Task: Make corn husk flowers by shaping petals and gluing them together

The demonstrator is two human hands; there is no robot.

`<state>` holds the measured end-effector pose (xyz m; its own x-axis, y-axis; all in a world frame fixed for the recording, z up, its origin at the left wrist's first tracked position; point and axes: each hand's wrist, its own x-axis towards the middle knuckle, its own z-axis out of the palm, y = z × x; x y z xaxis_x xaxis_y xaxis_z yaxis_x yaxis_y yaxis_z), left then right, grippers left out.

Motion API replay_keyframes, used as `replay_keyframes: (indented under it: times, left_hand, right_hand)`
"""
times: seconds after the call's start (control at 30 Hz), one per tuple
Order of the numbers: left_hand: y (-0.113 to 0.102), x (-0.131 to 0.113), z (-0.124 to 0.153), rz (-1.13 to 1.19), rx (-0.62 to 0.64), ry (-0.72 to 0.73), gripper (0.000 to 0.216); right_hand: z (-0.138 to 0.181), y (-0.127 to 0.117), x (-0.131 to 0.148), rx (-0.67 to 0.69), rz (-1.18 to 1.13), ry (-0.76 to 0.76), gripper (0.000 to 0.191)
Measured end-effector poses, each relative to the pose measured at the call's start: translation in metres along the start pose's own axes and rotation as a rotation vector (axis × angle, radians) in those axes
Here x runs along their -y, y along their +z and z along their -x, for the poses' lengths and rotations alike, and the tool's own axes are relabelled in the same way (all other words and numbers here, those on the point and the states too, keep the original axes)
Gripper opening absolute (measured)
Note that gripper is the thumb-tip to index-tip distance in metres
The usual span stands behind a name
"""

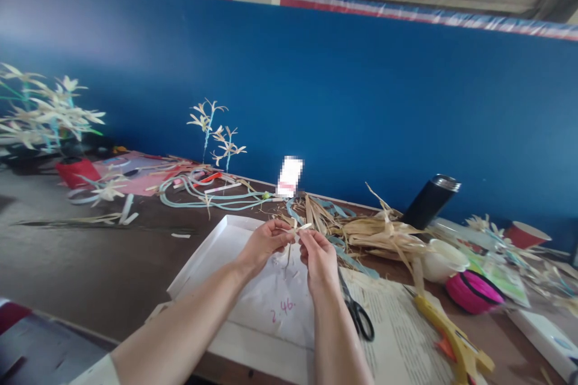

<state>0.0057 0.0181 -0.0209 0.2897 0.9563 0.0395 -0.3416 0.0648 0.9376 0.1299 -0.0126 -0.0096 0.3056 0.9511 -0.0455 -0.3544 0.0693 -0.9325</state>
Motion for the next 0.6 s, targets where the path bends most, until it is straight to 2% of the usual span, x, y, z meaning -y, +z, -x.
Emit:
replay_keyframes:
  times: [0.27,0.6]
  left_hand:
    - [0.0005,-0.0058,0.0022,-0.054,0.006,0.086,0.036]
    - [0.0013,-0.0056,0.0026,-0.106,0.056,0.079,0.035]
  right_hand:
    - [-0.0013,-0.002,0.0001,0.003,0.028,0.003,0.026]
    - [-0.0027,-0.0039,0.0014,0.031,0.083,-0.026,0.028]
